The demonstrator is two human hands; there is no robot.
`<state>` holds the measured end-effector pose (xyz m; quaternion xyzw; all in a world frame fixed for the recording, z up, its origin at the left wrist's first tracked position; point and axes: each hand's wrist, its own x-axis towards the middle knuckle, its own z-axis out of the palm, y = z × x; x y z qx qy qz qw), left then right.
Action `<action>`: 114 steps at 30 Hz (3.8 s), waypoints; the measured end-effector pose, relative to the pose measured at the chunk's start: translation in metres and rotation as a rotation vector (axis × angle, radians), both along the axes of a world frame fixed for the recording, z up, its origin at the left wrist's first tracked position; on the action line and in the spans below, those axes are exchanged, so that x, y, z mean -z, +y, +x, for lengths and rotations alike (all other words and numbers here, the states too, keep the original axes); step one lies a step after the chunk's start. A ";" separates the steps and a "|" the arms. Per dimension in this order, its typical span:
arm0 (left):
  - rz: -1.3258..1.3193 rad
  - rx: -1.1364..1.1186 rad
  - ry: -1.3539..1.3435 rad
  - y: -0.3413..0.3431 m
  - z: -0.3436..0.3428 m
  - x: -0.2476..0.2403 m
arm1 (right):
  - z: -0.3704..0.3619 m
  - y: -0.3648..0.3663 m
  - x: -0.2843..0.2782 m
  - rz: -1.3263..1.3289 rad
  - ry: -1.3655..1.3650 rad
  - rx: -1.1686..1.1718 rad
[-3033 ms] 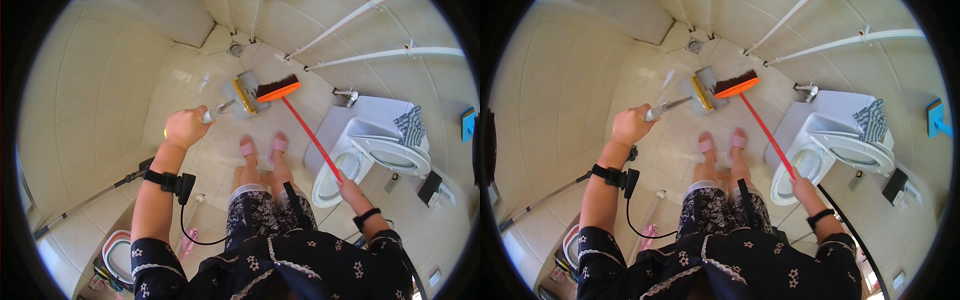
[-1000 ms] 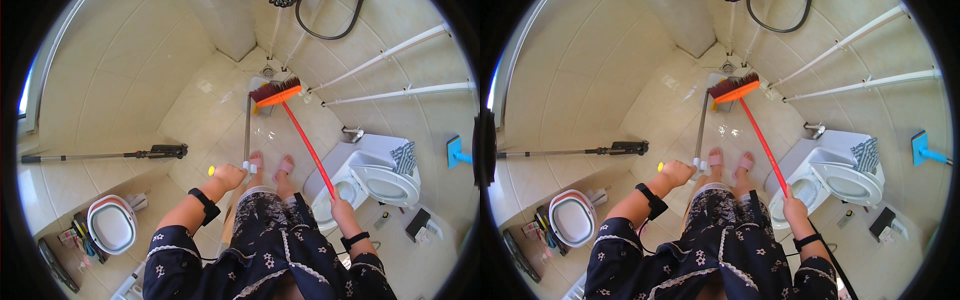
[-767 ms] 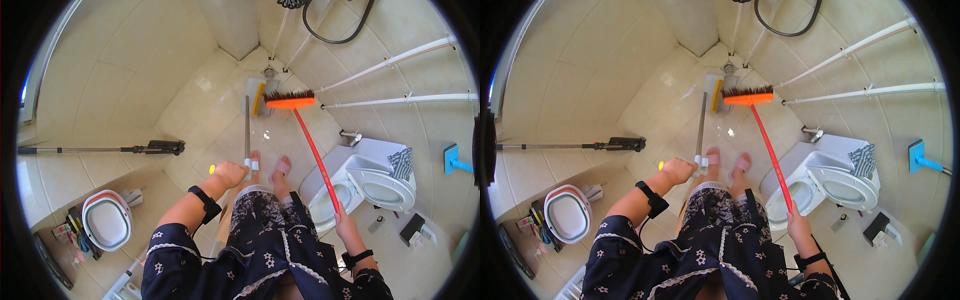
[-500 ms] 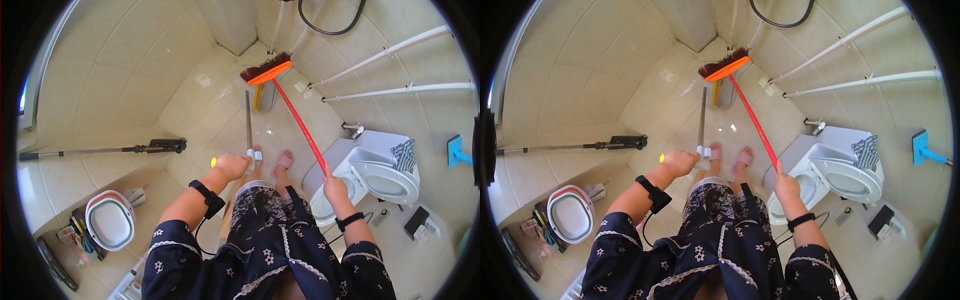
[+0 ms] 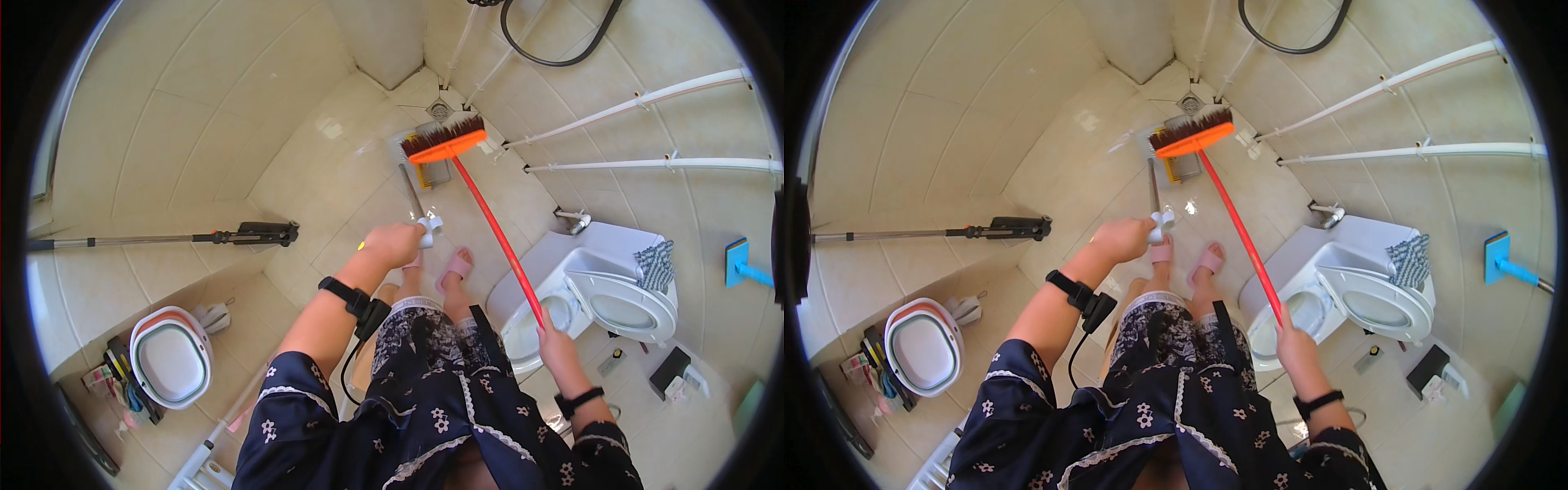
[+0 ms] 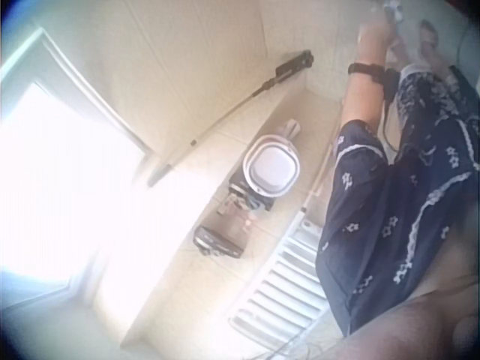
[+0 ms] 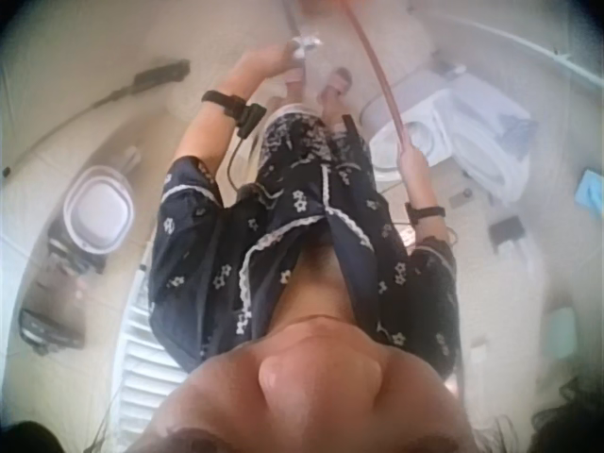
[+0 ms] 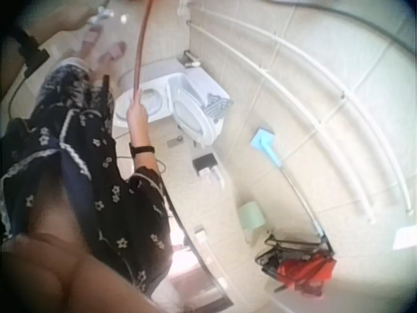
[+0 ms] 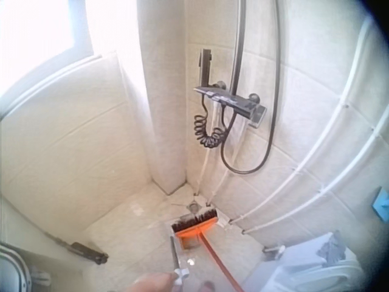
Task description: The person cleans a bathroom floor by removing hair from the drain with a cloth, scrubbing the floor tiles with a brush while rinsing with water from a shower head, and using a squeegee to move the water toward the drain.
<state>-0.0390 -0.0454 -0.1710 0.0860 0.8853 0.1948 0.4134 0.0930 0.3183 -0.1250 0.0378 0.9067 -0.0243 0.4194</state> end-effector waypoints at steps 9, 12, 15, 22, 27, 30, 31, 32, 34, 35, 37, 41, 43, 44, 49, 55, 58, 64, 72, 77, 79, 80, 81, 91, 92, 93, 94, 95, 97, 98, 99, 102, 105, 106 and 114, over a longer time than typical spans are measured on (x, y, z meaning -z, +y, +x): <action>0.053 -0.332 0.287 -0.014 -0.026 0.054 | -0.099 -0.041 0.086 -0.241 0.126 0.014; 0.132 -0.671 0.226 -0.023 -0.039 0.050 | -0.058 -0.024 0.070 -0.328 0.143 0.103; 0.419 -1.178 0.040 -0.036 -0.046 0.047 | -0.041 -0.023 0.037 -0.342 0.052 0.280; 0.801 -1.636 0.032 -0.059 -0.070 0.048 | -0.026 -0.044 0.067 -0.138 -0.122 0.184; 0.770 -1.635 0.062 -0.070 -0.074 0.054 | 0.014 -0.025 0.065 -0.117 -0.263 0.153; 0.745 -1.652 0.072 -0.068 -0.075 0.050 | 0.041 0.009 0.049 -0.127 -0.244 0.125; 0.743 -1.651 0.069 -0.068 -0.073 0.049 | 0.050 0.015 0.046 -0.126 -0.247 0.127; 0.750 -1.650 0.071 -0.069 -0.072 0.049 | 0.059 0.020 0.043 -0.187 -0.202 0.177; 0.760 -1.646 0.070 -0.068 -0.072 0.048 | 0.055 0.014 0.041 -0.245 -0.155 0.230; 0.764 -1.653 0.066 -0.066 -0.072 0.048 | 0.045 0.002 0.045 -0.199 -0.174 0.249; 0.765 -1.653 0.067 -0.069 -0.074 0.049 | 0.021 -0.015 0.056 -0.161 -0.193 0.272; 0.894 -1.838 0.080 -0.103 -0.074 0.062 | 0.009 -0.013 0.096 -0.259 -0.172 0.249; 0.963 -1.906 0.039 -0.122 -0.077 0.061 | 0.016 -0.003 0.100 -0.325 -0.153 0.296; 1.005 -1.943 0.032 -0.135 -0.077 0.062 | 0.021 0.001 0.096 -0.423 -0.195 0.408; 1.083 -2.014 -0.009 -0.174 -0.083 0.066 | -0.006 -0.017 0.064 -0.822 -0.510 1.284; 1.147 -2.014 -0.083 -0.187 -0.087 0.069 | -0.049 -0.087 0.108 -1.120 -0.770 1.632; 1.121 -2.020 -0.023 -0.182 -0.089 0.071 | -0.042 -0.129 0.119 -1.164 -1.030 1.743; 1.165 -2.146 0.083 -0.228 -0.065 0.070 | -0.017 -0.148 0.125 -1.297 -1.285 1.807; 0.927 -1.952 -0.174 -0.240 0.084 0.059 | -0.074 -0.095 0.126 -1.184 -0.853 1.673; 0.470 -2.004 -0.037 -0.250 0.177 0.050 | -0.099 -0.058 0.098 -1.168 -0.726 1.642; 0.247 -1.868 0.036 -0.272 0.207 0.049 | -0.093 -0.042 0.077 -1.160 -0.716 1.535; 0.098 -1.933 0.047 -0.277 0.217 0.050 | -0.091 -0.039 0.064 -1.153 -0.724 1.527; 0.100 -1.937 0.042 -0.277 0.221 0.055 | -0.088 -0.037 0.046 -1.086 -0.727 1.528; -0.114 -1.708 0.200 -0.299 0.235 0.066 | -0.072 -0.088 0.071 -0.852 -0.770 0.967; -0.116 -1.720 0.173 -0.296 0.233 0.068 | -0.083 -0.095 0.093 -0.897 -0.707 0.932; -0.114 -1.724 0.178 -0.295 0.236 0.070 | -0.102 -0.108 0.106 -0.896 -0.754 1.085; -0.162 -1.690 0.185 -0.297 0.237 0.073 | -0.124 -0.121 0.114 -0.899 -0.794 1.235; -0.224 -1.652 0.190 -0.299 0.240 0.074 | -0.140 -0.129 0.119 -0.910 -0.800 1.231; -0.170 -1.694 0.164 -0.295 0.244 0.074 | -0.156 -0.134 0.107 -0.944 -0.786 1.443; -0.188 -1.700 0.183 -0.300 0.248 0.074 | -0.152 -0.129 0.096 -0.934 -0.786 1.445; -0.199 -1.712 0.212 -0.306 0.250 0.076 | -0.146 -0.116 0.084 -0.937 -0.765 1.286; -0.236 -1.707 0.244 -0.325 0.258 0.076 | -0.134 -0.093 0.038 -0.896 -0.784 1.120; -0.181 -1.671 0.285 -0.337 0.263 0.078 | -0.133 -0.102 0.031 -0.865 -0.855 1.180; -0.194 -1.668 0.283 -0.337 0.259 0.077 | -0.133 -0.110 0.037 -0.875 -0.896 1.246; -0.129 -1.394 0.316 -0.337 0.231 0.073 | -0.159 -0.170 0.111 -0.952 -0.711 1.314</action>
